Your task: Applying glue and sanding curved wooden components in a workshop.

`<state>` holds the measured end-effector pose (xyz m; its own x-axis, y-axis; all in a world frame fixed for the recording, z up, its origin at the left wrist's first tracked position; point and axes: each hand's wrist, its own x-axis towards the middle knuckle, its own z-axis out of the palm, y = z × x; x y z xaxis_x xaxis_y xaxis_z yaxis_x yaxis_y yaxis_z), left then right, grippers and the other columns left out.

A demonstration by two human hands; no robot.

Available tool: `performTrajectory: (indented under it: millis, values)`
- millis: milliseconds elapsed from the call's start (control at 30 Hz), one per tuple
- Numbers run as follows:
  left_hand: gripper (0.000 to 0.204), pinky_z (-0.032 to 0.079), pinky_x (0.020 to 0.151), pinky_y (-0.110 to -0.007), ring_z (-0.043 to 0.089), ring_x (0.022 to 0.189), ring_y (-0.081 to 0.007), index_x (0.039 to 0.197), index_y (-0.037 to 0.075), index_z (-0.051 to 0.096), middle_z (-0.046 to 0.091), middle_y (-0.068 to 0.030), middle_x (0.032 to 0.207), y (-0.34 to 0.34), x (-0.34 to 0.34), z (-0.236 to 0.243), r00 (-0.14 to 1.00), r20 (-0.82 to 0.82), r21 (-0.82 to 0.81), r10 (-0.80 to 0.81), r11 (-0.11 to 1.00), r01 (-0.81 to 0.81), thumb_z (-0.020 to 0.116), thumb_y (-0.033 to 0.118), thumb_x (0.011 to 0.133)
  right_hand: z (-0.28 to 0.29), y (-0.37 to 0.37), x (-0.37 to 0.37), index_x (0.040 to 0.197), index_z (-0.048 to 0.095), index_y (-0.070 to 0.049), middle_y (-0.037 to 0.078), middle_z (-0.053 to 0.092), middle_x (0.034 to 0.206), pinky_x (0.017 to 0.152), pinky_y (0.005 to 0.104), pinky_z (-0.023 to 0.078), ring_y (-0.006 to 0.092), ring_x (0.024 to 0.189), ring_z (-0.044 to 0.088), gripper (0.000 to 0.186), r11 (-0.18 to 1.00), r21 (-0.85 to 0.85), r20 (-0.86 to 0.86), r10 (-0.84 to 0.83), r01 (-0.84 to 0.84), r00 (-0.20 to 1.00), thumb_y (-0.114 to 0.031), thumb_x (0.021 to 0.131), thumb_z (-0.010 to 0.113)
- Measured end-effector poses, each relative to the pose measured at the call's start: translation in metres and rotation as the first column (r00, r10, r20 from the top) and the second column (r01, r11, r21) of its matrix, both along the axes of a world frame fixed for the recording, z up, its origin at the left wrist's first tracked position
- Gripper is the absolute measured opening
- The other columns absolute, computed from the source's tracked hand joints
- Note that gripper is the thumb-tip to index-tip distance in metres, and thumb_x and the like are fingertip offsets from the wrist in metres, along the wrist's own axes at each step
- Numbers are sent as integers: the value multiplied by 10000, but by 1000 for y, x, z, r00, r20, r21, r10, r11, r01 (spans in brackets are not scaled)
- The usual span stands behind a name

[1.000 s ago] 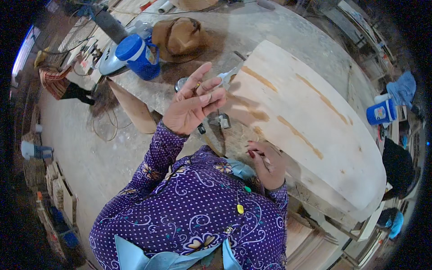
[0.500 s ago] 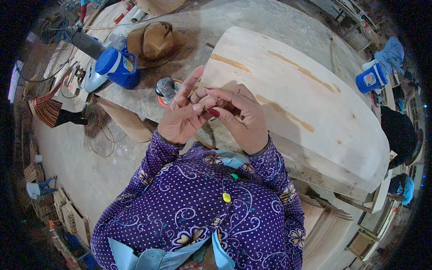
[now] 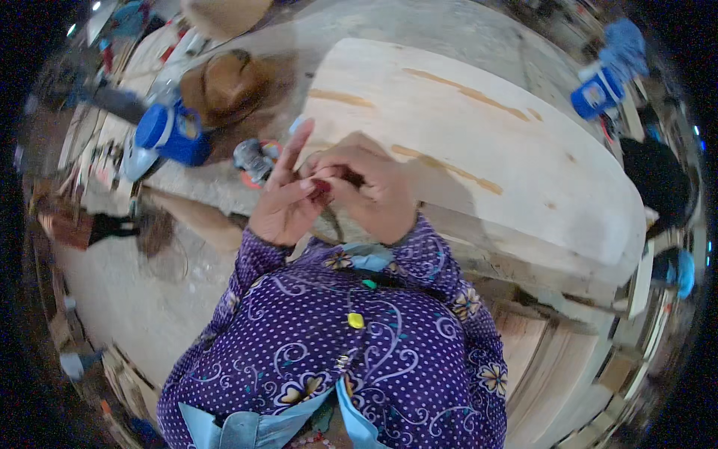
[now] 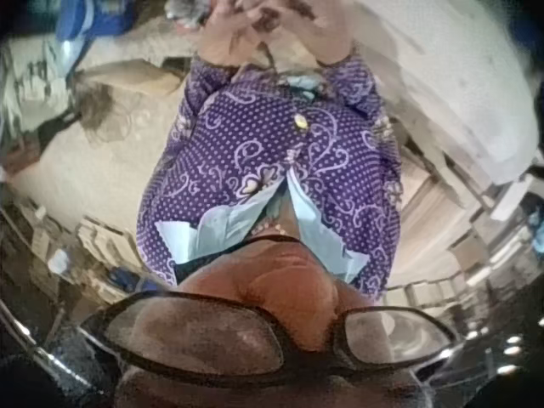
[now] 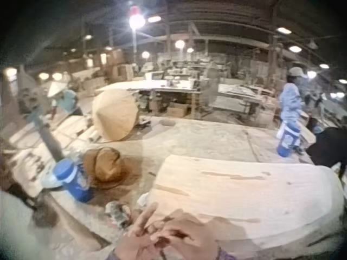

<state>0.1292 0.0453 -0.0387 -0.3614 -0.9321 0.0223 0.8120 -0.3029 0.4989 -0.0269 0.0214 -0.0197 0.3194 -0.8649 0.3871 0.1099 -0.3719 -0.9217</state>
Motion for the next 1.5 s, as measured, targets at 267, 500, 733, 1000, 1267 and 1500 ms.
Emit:
performTrajectory:
  millis: [267, 500, 733, 1000, 1267, 1500]
  values:
    - [707, 446, 811, -319, 510, 1012, -211, 1372, 108, 211, 489, -123, 1155, 1, -14, -19, 970, 238, 72, -48, 997, 32, 490, -73, 748, -13, 20, -26, 917, 566, -78, 63, 532, 834, 633, 323, 477, 228, 793, 565, 176, 851, -515, -362, -323, 101, 874, -103, 743, 566]
    - [586, 422, 914, -382, 506, 1048, -221, 1290, 73, 348, 513, -97, 1132, -9, -48, -32, 939, 216, 9, -266, 963, 271, 469, -93, 741, -45, 46, -68, 963, 529, -83, 65, 528, 902, 639, 338, 481, 239, 812, 569, 208, 858, -448, -351, -428, 252, 833, -81, 756, 550]
    - [479, 371, 959, -413, 473, 1104, -270, 1204, 14, 393, 479, -169, 1165, -1, -50, -15, 830, 377, -69, -411, 881, 468, 439, -108, 743, -56, 90, -76, 1021, 509, -77, 113, 552, 879, 665, 363, 463, 292, 792, 565, 227, 913, -107, -361, -405, 393, 840, -16, 804, 489]
    - [468, 350, 969, -409, 462, 1110, -300, 1234, -7, 359, 431, -187, 1229, 19, -120, -21, 758, 375, 50, -534, 828, 559, 440, -81, 779, -75, 119, -153, 1047, 509, -82, 105, 559, 885, 672, 342, 463, 286, 807, 565, 262, 946, -130, -289, -323, 297, 901, -6, 796, 502]
    - [434, 362, 958, -364, 468, 1108, -273, 1227, -18, 364, 417, -170, 1241, 33, -193, -12, 716, 360, 176, -598, 797, 577, 442, -69, 803, -73, 132, -231, 1079, 494, -97, 124, 574, 956, 692, 372, 481, 316, 846, 574, 328, 967, -91, -361, -256, 239, 897, -22, 762, 529]
    - [382, 418, 877, -334, 552, 976, -243, 1221, -24, 387, 523, -137, 1107, 11, -158, 15, 671, 615, -62, -413, 824, 564, 474, 25, 853, -45, 117, -282, 1120, 529, -57, 151, 594, 968, 736, 309, 493, 223, 832, 609, 409, 971, 115, -392, -151, 211, 907, 66, 740, 446]
